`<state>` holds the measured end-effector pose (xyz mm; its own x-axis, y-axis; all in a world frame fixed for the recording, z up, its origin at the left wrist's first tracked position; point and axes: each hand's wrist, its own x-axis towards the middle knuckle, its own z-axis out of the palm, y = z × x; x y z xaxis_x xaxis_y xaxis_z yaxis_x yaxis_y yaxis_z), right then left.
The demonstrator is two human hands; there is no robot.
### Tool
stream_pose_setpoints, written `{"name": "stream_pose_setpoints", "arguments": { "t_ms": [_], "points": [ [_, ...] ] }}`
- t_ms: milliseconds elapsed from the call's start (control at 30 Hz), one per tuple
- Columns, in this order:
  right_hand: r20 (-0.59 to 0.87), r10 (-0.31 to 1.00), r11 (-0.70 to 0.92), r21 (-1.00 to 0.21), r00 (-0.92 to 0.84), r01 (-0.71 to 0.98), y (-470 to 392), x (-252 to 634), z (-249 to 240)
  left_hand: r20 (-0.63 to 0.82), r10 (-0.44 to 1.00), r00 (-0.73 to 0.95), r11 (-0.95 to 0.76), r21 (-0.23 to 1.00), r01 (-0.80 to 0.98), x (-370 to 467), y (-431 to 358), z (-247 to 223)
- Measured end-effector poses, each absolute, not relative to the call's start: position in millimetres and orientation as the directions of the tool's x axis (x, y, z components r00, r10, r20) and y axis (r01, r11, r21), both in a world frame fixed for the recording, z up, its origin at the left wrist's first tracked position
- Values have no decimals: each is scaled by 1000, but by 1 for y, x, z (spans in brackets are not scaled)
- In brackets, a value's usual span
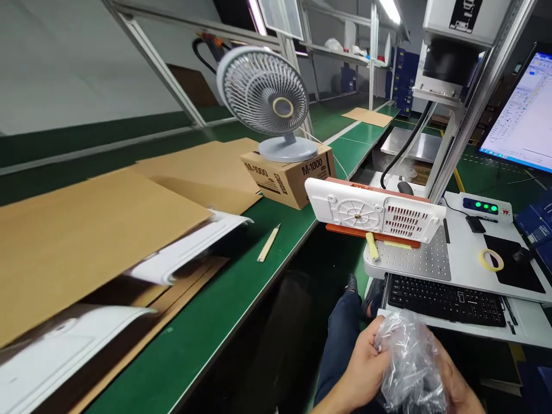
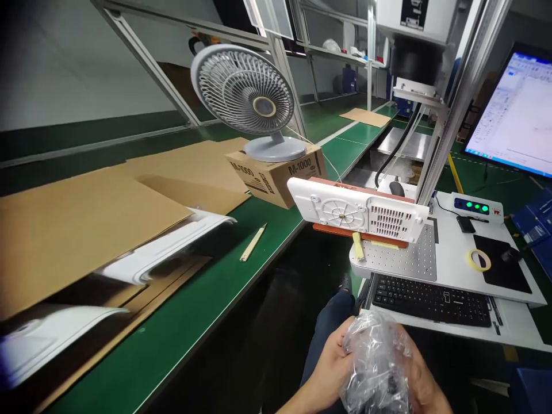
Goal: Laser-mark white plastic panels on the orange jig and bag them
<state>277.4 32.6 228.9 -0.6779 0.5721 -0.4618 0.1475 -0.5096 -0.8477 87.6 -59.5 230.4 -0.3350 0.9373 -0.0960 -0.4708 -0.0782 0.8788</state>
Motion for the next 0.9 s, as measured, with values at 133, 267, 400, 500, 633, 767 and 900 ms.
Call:
{"name": "stream_pose_setpoints", "arguments": {
  "t_ms": [133,267,400,500,633,767,900],
  "points": [
    [-418,417,-550,-823,-808,142,30,261,238,-125,945,-302,-48,860,-508,90,-65,228],
    [-380,385,-442,-876,-841,193,45,246,259,-131,900,-416,-81,888,-453,88,-68,218],
    [-424,487,-377,-891,-763,254,65,250,258,-150,845,-513,-35,942,-333,85,-61,213],
    [-372,515,-330,-917,-772,222,82,257,249,-137,908,-396,35,967,-253,73,-53,218],
    [-248,569,-181,-968,-784,175,112,260,246,-82,944,-318,58,995,-84,36,-43,226],
    [-98,706,95,-969,-702,230,158,265,256,-42,881,-472,39,999,-17,-29,-28,222],
    [58,778,328,-886,-625,327,211,262,260,35,730,-683,37,995,91,-106,-5,214]
  ]
}}
